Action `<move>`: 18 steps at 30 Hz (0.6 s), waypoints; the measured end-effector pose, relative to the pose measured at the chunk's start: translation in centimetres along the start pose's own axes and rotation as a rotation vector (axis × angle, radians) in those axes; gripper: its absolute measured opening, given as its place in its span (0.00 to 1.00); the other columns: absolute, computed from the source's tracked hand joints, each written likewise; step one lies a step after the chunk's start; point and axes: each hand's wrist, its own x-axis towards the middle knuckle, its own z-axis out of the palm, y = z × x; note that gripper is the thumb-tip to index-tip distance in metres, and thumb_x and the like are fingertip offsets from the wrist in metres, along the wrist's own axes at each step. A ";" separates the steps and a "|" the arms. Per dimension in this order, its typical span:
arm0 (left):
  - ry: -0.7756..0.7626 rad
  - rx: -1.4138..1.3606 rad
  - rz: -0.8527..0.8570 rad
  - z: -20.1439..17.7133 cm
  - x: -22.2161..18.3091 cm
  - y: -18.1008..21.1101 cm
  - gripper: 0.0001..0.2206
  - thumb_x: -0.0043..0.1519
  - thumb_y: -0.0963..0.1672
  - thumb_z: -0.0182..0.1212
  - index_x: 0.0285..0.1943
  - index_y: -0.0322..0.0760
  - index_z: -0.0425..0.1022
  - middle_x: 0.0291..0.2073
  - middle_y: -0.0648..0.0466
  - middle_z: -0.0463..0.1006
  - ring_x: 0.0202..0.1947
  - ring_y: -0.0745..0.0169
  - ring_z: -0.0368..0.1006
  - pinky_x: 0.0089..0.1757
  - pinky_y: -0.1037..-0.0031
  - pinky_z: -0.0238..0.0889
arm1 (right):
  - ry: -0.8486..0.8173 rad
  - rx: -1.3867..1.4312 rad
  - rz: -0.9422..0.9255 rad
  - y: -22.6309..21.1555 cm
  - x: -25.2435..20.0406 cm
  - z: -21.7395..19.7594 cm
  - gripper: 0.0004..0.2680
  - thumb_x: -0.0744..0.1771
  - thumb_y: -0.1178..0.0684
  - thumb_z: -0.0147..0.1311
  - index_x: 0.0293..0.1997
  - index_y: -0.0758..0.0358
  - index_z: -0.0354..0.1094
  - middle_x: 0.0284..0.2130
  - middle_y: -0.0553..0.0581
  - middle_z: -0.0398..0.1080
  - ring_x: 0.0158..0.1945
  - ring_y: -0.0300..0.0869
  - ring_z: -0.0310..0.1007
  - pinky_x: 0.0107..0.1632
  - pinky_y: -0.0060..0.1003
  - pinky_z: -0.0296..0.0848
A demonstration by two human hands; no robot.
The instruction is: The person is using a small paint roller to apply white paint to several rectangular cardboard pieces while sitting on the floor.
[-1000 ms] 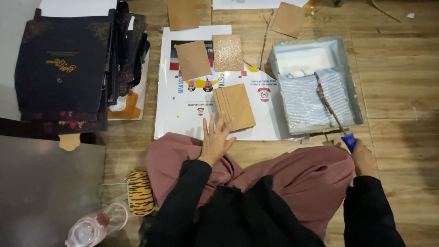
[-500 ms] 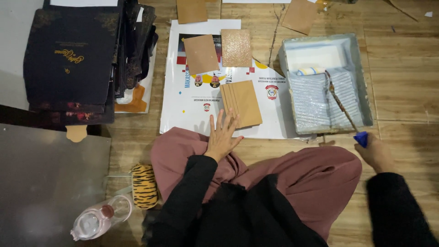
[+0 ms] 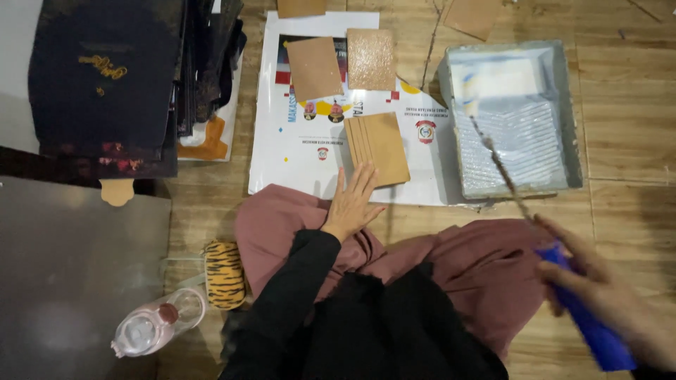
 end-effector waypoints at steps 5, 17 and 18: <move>-0.018 0.123 0.017 0.6 -0.2 0.0 0.37 0.54 0.56 0.47 0.66 0.29 0.47 0.66 0.45 0.43 0.66 0.54 0.35 0.60 0.56 0.29 | 0.084 -0.502 -0.013 -1.0 -1.6 5.6 0.32 0.57 0.61 0.54 0.67 0.43 0.43 0.16 0.62 0.67 0.14 0.45 0.65 0.18 0.37 0.66; -0.031 0.157 0.054 2.3 -0.6 -0.3 0.37 0.52 0.56 0.48 0.65 0.29 0.48 0.66 0.43 0.43 0.66 0.51 0.37 0.60 0.56 0.29 | 0.013 -0.893 -0.221 0.1 -0.2 10.9 0.30 0.55 0.58 0.50 0.64 0.43 0.45 0.28 0.56 0.71 0.28 0.45 0.72 0.34 0.37 0.69; -0.046 0.175 0.055 2.4 -0.6 -0.4 0.37 0.53 0.57 0.47 0.65 0.29 0.47 0.65 0.43 0.44 0.66 0.51 0.37 0.60 0.56 0.29 | 0.012 -0.917 -0.183 0.1 -0.1 11.1 0.30 0.56 0.58 0.50 0.64 0.42 0.45 0.31 0.56 0.72 0.31 0.46 0.73 0.36 0.37 0.70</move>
